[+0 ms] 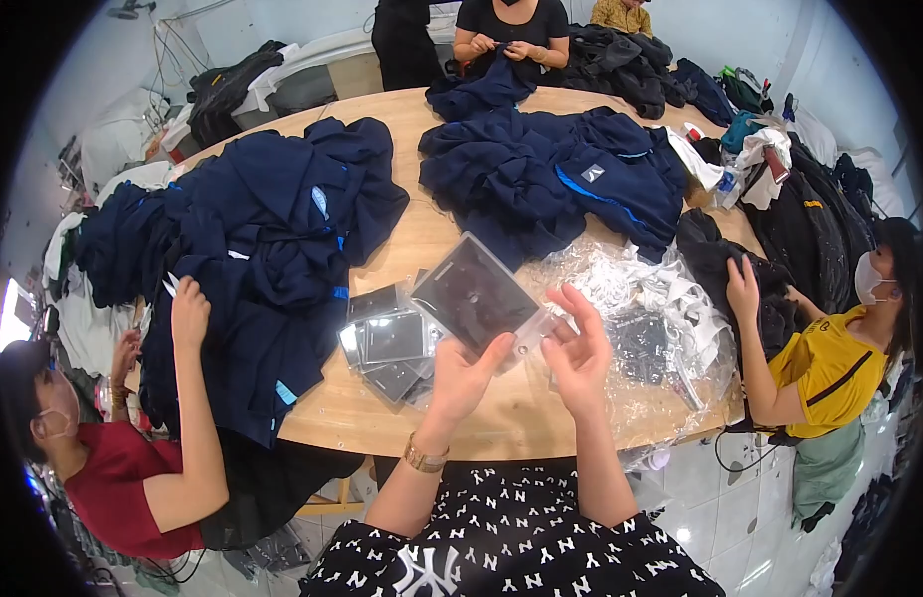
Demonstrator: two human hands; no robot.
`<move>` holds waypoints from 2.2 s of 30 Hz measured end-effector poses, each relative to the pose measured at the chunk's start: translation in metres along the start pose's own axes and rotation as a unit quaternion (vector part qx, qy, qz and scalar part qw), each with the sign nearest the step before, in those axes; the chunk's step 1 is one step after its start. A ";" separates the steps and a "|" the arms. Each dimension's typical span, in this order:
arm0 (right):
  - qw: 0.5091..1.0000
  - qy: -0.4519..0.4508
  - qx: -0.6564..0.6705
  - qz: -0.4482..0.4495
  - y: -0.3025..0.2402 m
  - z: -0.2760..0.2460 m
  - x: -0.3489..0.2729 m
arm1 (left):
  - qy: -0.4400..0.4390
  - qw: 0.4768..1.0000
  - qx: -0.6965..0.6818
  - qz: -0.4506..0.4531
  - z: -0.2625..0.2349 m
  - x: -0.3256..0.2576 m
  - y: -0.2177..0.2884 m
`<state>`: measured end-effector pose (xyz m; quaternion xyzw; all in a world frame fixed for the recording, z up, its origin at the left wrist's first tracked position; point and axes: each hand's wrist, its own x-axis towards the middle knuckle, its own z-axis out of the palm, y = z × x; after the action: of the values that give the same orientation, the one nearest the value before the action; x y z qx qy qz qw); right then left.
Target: Inspecting and organizing small black square components in plastic bags on a garment production line table.
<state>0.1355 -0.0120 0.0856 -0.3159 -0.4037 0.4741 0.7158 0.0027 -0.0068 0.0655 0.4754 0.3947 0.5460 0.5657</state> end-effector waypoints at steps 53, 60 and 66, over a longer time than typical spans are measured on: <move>0.768 -0.111 -0.624 0.094 0.067 -0.156 -0.130 | 0.206 0.974 -0.065 -0.066 -0.099 0.001 -0.087; 0.667 -0.020 -0.740 -0.084 0.043 -0.239 -0.085 | 0.233 0.935 -0.158 -0.216 -0.094 0.005 -0.081; 0.568 -0.052 -0.821 -0.029 0.015 -0.178 -0.024 | 0.068 0.957 -0.008 -0.283 -0.078 -0.003 -0.080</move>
<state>0.2800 -0.0414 -0.0182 -0.7308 -0.6649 -0.0665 0.1394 -0.0531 0.0021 -0.0310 0.3011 0.5465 0.3976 0.6728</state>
